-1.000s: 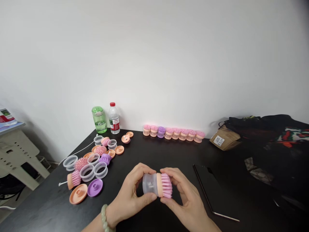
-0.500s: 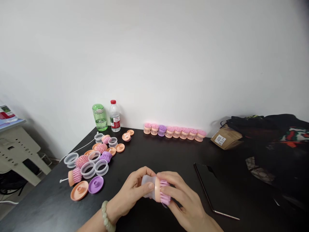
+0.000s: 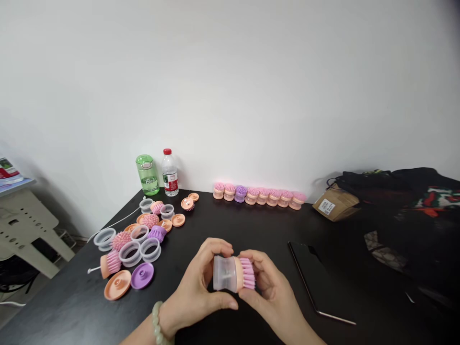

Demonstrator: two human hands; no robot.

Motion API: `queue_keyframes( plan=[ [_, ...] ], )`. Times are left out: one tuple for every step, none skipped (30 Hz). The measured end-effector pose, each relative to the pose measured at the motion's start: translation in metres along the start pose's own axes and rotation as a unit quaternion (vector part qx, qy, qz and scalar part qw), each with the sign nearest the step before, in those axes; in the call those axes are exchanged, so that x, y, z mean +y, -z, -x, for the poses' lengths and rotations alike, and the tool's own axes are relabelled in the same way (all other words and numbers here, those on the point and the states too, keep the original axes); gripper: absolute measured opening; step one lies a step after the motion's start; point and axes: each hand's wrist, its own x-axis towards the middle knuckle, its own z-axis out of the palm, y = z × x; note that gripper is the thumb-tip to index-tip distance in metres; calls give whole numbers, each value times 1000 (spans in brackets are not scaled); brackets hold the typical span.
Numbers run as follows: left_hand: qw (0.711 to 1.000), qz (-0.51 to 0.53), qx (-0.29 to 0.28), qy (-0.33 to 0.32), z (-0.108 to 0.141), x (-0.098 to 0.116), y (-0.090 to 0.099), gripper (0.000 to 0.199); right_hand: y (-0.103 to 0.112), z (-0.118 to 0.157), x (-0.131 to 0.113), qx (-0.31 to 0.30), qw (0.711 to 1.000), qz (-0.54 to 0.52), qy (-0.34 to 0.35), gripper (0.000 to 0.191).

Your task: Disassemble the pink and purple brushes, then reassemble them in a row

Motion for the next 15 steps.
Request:
queue_keyframes(
  plan=[
    [1000,15,6,7,0,0,1,69,0,0,0,5,1000,-12,-1,40],
    [999,32,12,20,0,0,1,76,-1,-1,0,11,1000,-18,0,40],
    [998,45,18,39,0,0,2,78,0,-1,0,18,1000,-18,3,39],
    [997,52,21,57,0,0,2,75,0,-1,0,25,1000,-15,7,38],
    [996,51,23,73,0,1,3,69,1,-1,0,29,999,-10,12,38],
    [995,47,25,86,0,2,3,62,1,-1,0,32,999,-4,19,37],
    [994,43,24,97,0,3,4,55,2,-2,0,34,999,2,28,37],
    [993,46,19,105,-1,5,4,47,3,-1,0,36,999,8,37,37],
    [993,54,12,106,-2,6,5,40,3,-1,0,38,998,12,44,38],
    [993,63,4,98,-2,7,6,36,4,-1,0,38,998,14,48,38],
    [994,67,-7,81,-3,8,6,35,4,-1,0,38,998,17,49,37],
    [996,70,-19,60,-3,9,7,38,5,-1,1,38,998,18,48,37],
    [996,75,-26,38,-3,10,8,44,5,-1,1,37,998,20,46,37],
    [996,83,-25,22,-3,10,8,52,5,-1,1,36,998,21,45,37],
    [995,97,-19,16,-3,9,8,61,5,-1,2,35,998,21,45,37]
  ],
)
